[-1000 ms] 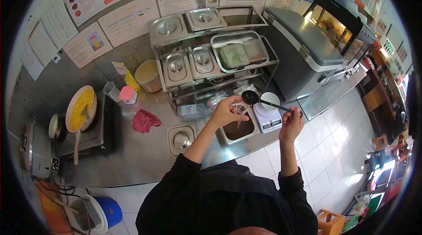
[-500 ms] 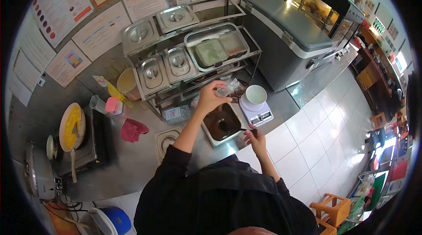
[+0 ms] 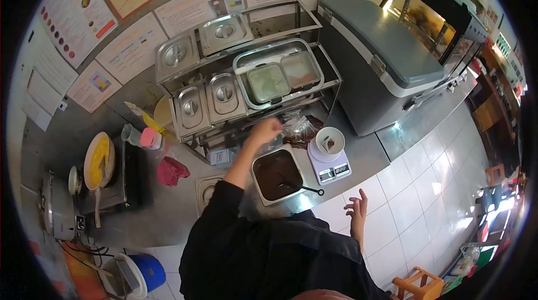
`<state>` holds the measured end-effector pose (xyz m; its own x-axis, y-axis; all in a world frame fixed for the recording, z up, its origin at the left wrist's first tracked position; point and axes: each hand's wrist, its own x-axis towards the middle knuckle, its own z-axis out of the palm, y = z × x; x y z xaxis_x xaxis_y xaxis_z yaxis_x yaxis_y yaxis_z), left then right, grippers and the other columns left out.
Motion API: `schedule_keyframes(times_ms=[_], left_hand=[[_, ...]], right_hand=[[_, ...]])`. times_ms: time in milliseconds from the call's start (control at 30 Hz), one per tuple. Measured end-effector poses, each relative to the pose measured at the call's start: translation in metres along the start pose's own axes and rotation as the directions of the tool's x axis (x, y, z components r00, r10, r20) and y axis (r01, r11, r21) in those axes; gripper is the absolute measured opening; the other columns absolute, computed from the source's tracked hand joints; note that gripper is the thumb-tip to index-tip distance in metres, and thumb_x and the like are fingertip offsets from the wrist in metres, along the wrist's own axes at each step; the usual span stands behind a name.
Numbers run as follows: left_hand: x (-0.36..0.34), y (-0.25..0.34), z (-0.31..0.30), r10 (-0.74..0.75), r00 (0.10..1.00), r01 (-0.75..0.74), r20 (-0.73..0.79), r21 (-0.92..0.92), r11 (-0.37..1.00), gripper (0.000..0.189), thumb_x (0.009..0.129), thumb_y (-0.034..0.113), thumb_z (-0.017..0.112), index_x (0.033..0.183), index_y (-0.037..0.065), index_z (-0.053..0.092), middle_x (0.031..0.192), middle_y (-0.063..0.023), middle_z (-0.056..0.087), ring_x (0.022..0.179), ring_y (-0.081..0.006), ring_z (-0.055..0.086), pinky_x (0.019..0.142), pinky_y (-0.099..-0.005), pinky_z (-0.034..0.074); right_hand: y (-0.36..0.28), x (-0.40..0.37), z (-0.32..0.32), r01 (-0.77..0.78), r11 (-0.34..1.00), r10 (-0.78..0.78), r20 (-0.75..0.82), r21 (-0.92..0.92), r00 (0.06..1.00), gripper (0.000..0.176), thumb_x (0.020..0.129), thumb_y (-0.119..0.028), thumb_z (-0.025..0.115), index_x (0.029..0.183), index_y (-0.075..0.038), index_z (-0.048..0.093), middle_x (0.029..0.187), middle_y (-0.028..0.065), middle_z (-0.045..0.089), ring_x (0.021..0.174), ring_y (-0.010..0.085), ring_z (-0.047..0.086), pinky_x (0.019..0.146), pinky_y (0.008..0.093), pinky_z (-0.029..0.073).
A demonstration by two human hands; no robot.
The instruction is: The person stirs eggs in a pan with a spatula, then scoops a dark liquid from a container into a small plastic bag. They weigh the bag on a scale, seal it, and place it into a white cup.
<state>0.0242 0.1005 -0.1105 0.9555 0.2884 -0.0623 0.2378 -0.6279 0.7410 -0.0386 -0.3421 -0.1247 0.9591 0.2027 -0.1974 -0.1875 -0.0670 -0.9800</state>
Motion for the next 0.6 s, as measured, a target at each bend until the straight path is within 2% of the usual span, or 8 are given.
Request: schedule_keyframes(times_ms=[33,100,200,300,367,467,500,600], left_hand=[[0.005,-0.049,-0.004,-0.045,0.999,0.046,-0.012,0.105,0.993,0.024,0.068,0.023,0.074,0.087,0.011,0.066,0.087,-0.0100,0.068,0.082,-0.0276,0.065,0.072,-0.0401,0.051],[-0.011,-0.057,-0.019,-0.106,0.993,0.119,-0.055,0.511,0.852,0.021,0.069,0.017,0.074,0.087,0.009,0.066,0.085,-0.0112,0.068,0.081,-0.0269,0.066,0.070,-0.0394,0.051],[-0.014,-0.082,-0.014,-0.190,0.981,0.134,0.036,0.586,0.799,0.021,0.067,0.016,0.073,0.086,0.012,0.067,0.088,-0.0114,0.068,0.083,-0.0314,0.065,0.072,-0.0419,0.051],[-0.014,-0.107,-0.005,-0.180,0.982,0.178,-0.048,0.531,0.828,0.017,0.066,0.019,0.073,0.082,0.015,0.068,0.086,-0.0104,0.069,0.083,-0.0309,0.066,0.073,-0.0427,0.052],[-0.024,-0.098,-0.007,-0.162,0.981,0.194,-0.108,0.460,0.866,0.015,0.068,0.019,0.072,0.081,0.014,0.068,0.083,-0.0107,0.069,0.082,-0.0311,0.066,0.072,-0.0422,0.053],[-0.058,-0.063,-0.023,-0.089,0.972,0.159,-0.218,0.328,0.931,0.012,0.072,0.018,0.070,0.081,0.011,0.068,0.079,-0.0111,0.068,0.077,-0.0303,0.065,0.068,-0.0411,0.051],[-0.072,-0.047,-0.029,-0.052,0.965,0.126,-0.259,0.281,0.951,0.011,0.073,0.018,0.070,0.081,0.010,0.067,0.077,-0.0112,0.067,0.075,-0.0299,0.064,0.066,-0.0407,0.050],[-0.122,0.015,-0.048,0.056,0.917,-0.002,-0.395,0.135,0.991,0.011,0.077,0.017,0.069,0.079,0.006,0.065,0.073,-0.0105,0.063,0.067,-0.0274,0.060,0.061,-0.0389,0.046]], right_hand=[[0.002,0.002,-0.005,-0.024,1.000,0.023,-0.017,-0.016,1.000,0.049,0.096,-0.034,0.048,0.138,-0.011,0.037,0.101,0.0054,0.055,0.075,0.0114,0.058,0.059,0.0223,0.042],[-0.002,-0.001,-0.007,-0.064,0.997,0.062,-0.061,-0.033,0.996,0.043,0.096,-0.032,0.050,0.132,-0.009,0.045,0.097,0.0048,0.056,0.074,0.0110,0.058,0.060,0.0224,0.041],[-0.004,0.004,-0.007,-0.013,0.999,0.011,-0.065,-0.037,0.998,0.045,0.093,-0.024,0.053,0.130,0.000,0.044,0.092,0.0060,0.058,0.072,0.0118,0.058,0.056,0.0222,0.042],[-0.010,0.008,-0.004,0.046,0.995,-0.052,-0.069,-0.091,0.996,0.042,0.092,-0.021,0.055,0.128,0.000,0.046,0.088,0.0038,0.057,0.072,0.0105,0.056,0.056,0.0219,0.041],[-0.023,0.008,0.000,0.052,0.992,-0.064,-0.100,-0.118,0.993,0.038,0.091,-0.019,0.056,0.124,0.000,0.050,0.085,0.0029,0.057,0.072,0.0099,0.056,0.057,0.0215,0.041],[-0.039,0.004,0.006,0.162,0.965,-0.201,-0.183,-0.208,0.962,0.034,0.090,-0.016,0.057,0.119,0.001,0.053,0.082,0.0020,0.057,0.071,0.0098,0.056,0.058,0.0214,0.041],[-0.051,0.001,0.015,0.262,0.937,-0.320,-0.268,-0.233,0.909,0.027,0.088,-0.012,0.059,0.112,0.000,0.059,0.079,0.0020,0.058,0.069,0.0105,0.056,0.060,0.0227,0.043],[-0.083,-0.019,0.054,0.355,0.894,-0.419,-0.228,-0.274,0.879,0.023,0.087,-0.010,0.060,0.108,-0.001,0.062,0.081,0.0054,0.061,0.073,0.0105,0.059,0.064,0.0244,0.047]])
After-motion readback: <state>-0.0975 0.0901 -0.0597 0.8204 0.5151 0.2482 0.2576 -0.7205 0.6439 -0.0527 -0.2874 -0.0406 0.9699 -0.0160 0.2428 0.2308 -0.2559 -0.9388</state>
